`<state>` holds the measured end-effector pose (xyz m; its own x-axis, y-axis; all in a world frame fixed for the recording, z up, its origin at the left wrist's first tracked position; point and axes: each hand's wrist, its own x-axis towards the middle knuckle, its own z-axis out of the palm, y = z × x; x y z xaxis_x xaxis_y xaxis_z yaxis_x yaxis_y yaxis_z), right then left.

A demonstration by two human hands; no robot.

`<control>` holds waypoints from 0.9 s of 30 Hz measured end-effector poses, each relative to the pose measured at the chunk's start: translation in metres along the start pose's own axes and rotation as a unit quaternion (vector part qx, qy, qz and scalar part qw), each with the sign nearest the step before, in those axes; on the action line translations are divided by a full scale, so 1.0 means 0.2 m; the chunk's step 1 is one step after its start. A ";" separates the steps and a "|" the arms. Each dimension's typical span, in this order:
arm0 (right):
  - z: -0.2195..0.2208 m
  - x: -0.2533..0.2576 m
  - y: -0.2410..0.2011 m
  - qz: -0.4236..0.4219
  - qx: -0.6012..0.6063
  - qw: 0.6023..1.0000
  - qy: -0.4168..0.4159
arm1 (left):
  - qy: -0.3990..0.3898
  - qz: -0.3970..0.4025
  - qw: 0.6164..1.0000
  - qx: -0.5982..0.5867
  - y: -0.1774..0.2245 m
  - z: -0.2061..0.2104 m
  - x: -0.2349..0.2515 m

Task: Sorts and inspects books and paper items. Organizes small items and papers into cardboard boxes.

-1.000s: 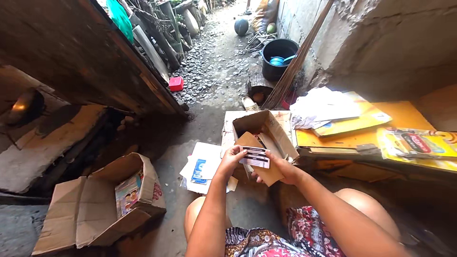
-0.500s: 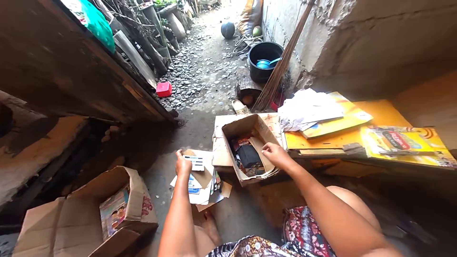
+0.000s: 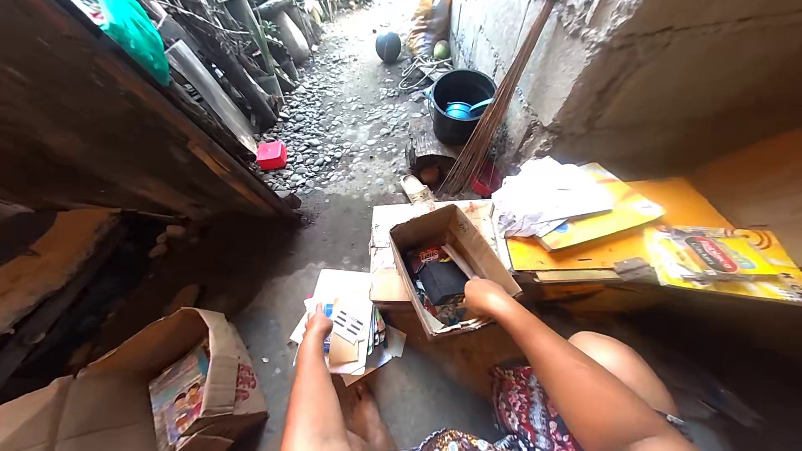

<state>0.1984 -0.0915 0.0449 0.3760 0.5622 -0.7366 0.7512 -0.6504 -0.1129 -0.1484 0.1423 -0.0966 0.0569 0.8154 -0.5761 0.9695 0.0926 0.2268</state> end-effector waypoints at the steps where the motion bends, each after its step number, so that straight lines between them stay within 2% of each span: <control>1: -0.03 -0.02 0.01 0.005 0.020 1.000 0.016 | 0.012 0.000 1.000 -0.007 0.00 0.00 0.00; 4: -0.12 -0.06 0.05 0.002 0.091 0.992 0.083 | 0.059 0.031 0.997 -0.036 0.06 -0.05 -0.02; 9: -0.18 -0.07 0.19 -0.088 0.220 0.952 0.194 | 0.159 0.133 0.974 -0.087 0.29 -0.15 -0.16; 11: -0.18 -0.09 0.23 -0.107 0.308 0.923 0.203 | 0.198 0.197 0.955 -0.103 0.42 -0.19 -0.27; 14: -0.17 -0.13 0.26 -0.132 0.434 0.874 0.175 | 0.229 0.305 0.916 -0.122 0.62 -0.25 -0.47; 19: -0.09 -0.18 0.27 -0.245 0.560 0.783 0.117 | 0.161 0.495 0.843 -0.139 0.88 -0.16 -0.91; 23: -0.03 -0.24 0.27 -0.314 0.599 0.732 0.084 | 0.050 0.457 0.888 -0.028 0.95 -0.03 -1.28; 27: 0.00 -0.30 0.27 -0.338 0.611 0.714 0.054 | 0.023 0.405 0.909 -0.098 0.94 0.08 -1.33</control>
<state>0.2161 -0.1611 0.0826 0.2403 0.9519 -0.1903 -0.2288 -0.1350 -0.9641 0.0219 -0.0669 0.0873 0.7188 0.6837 -0.1261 0.5532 -0.4525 0.6995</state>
